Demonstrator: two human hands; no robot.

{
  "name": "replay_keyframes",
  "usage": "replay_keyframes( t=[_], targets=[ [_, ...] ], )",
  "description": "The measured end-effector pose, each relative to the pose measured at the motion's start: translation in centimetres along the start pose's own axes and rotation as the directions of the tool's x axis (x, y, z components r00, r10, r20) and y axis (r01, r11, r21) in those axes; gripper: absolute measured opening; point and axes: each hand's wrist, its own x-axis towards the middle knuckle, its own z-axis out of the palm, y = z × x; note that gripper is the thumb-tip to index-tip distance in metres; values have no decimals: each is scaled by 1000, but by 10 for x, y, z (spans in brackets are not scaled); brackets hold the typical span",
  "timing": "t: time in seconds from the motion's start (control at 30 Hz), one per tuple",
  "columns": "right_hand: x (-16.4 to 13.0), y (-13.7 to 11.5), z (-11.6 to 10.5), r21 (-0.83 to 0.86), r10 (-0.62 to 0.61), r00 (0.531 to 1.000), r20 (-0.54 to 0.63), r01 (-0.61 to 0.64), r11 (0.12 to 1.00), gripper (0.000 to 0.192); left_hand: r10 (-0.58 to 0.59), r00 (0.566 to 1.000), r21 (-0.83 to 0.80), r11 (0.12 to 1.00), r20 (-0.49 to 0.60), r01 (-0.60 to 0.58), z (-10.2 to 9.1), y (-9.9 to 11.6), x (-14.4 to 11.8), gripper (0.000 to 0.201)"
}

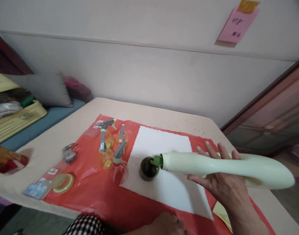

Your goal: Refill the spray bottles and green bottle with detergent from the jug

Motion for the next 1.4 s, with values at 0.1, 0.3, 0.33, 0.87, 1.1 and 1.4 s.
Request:
replay_keyframes(
  t=[0.1,0.3,0.33,0.87,1.1,1.4],
  targets=[
    [-1,1,0,-24,-16,1000,-2,16,1000,94,-10,999,19,1000,-30,11,3,0,0,14],
    [-1,1,1,-11,-6,1000,-1,6,1000,94,4,999,-7,1000,-52,-4,9,-2,0,16],
    [-1,1,1,-7,-3,1000,0,3,1000,95,4,999,-6,1000,-55,-5,10,-2,1,16],
    [-2,2,1,-38,-20,1000,-10,19,999,94,-6,1000,-24,1000,18,7,9,-1,0,13],
    [0,1,0,-32,-16,1000,-14,15,999,93,-13,1000,-13,1000,-28,12,10,-1,0,13],
    [-1,-1,0,19,44,999,4,-44,999,94,10,999,-6,1000,-43,-10,12,-3,1,17]
  ],
)
